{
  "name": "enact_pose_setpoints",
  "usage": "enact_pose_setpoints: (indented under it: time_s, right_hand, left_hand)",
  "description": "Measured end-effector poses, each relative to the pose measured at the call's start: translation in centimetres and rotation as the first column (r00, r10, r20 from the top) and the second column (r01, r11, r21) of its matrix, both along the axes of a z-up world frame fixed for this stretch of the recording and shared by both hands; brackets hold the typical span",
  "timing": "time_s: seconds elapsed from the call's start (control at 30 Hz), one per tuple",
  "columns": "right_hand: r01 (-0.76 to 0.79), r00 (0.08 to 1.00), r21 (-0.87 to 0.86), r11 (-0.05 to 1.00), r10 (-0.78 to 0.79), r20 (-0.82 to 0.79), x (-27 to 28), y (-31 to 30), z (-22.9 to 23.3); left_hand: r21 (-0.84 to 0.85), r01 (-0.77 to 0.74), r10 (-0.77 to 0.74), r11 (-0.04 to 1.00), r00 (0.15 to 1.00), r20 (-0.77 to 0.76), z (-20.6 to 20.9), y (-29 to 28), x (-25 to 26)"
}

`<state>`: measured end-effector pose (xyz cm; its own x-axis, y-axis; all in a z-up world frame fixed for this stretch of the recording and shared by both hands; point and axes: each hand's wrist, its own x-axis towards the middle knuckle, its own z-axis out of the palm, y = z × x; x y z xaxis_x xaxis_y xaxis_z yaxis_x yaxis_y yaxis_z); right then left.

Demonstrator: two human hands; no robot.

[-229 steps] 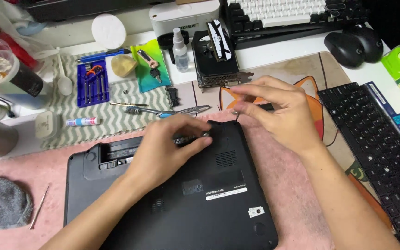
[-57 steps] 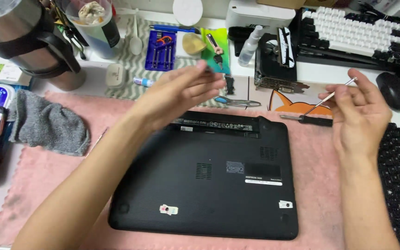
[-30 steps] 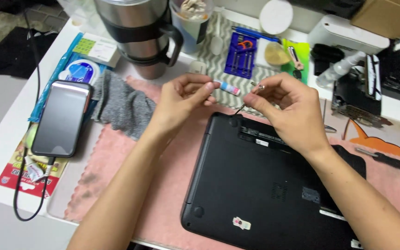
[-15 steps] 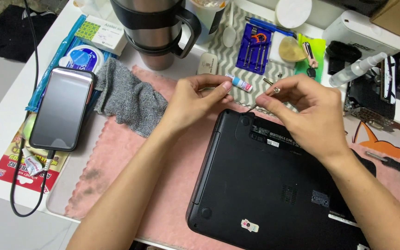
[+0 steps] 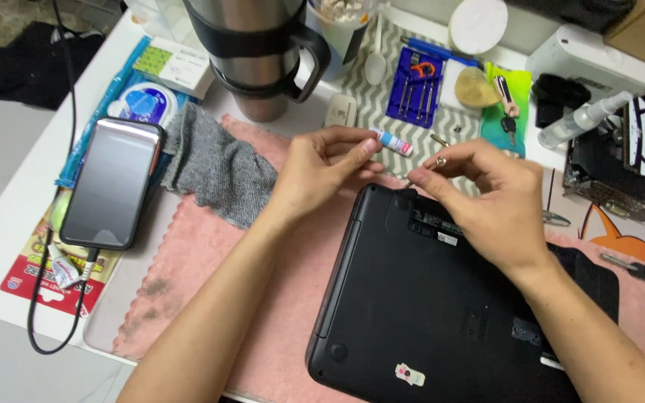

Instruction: Using a screwdriver to remove screws from the back panel of a laptop and prying the panel off.

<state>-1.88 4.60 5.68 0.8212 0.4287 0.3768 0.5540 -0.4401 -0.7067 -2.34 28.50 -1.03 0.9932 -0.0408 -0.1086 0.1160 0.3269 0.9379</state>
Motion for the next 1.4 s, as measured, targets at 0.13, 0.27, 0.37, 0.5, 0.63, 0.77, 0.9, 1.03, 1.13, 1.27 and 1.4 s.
enact_pose_setpoints:
  time_s: [0.13,0.27,0.37,0.5,0.63,0.77,0.9,1.03,1.13,1.27,1.4]
  right_hand:
    - [0.025,0.999,0.022,0.999,-0.026,0.036,0.0,0.4,-0.4]
    - [0.020,0.994,-0.018,1.000,-0.018,0.112,-0.2,0.4,-0.3]
    - [-0.002,0.982,-0.060,0.998,0.013,0.188,-0.3,0.3,-0.3]
    - [-0.016,0.976,-0.076,0.997,0.032,0.213,-0.4,0.2,-0.5]
    - [-0.005,0.959,-0.034,0.999,0.015,0.283,-0.9,0.3,-0.5]
    - [-0.053,0.961,0.033,0.998,0.042,0.274,-1.1,1.0,-0.3]
    - [-0.091,0.953,-0.011,0.996,0.090,0.291,-0.9,1.6,-1.0]
    - [-0.108,0.960,0.001,0.994,0.104,0.258,-0.9,2.0,-1.2]
    - [-0.068,0.988,0.005,0.998,0.067,0.141,-0.7,2.4,-0.6]
    - [-0.062,0.988,-0.035,0.997,0.066,0.139,0.1,2.7,-0.2]
    - [-0.091,0.957,-0.043,0.995,0.099,0.271,-0.4,3.4,-1.0]
  left_hand:
    - [0.183,-0.054,0.022,0.982,0.984,0.175,-1.1,0.4,0.6]
    - [0.220,-0.053,0.029,0.974,0.993,0.113,-0.4,0.4,0.3]
    - [0.209,-0.052,0.032,0.976,0.995,0.099,-0.4,0.3,0.3]
    - [0.199,-0.046,0.024,0.979,0.993,0.114,-1.1,0.3,0.5]
    - [0.232,-0.062,0.036,0.971,0.993,0.113,-0.6,0.3,0.2]
    - [0.242,-0.034,0.012,0.970,0.996,0.093,0.4,0.4,0.0]
    - [0.202,-0.022,0.024,0.979,1.000,-0.009,1.6,0.5,-0.6]
    - [0.254,0.025,-0.035,0.967,0.999,0.032,1.5,1.2,-0.7]
    - [0.316,0.100,-0.096,0.943,0.995,-0.029,2.4,1.3,-1.0]
    - [0.201,0.086,-0.074,0.976,0.995,-0.063,2.2,1.2,-1.1]
    - [0.148,0.068,-0.070,0.987,0.998,0.006,1.0,1.5,-0.9]
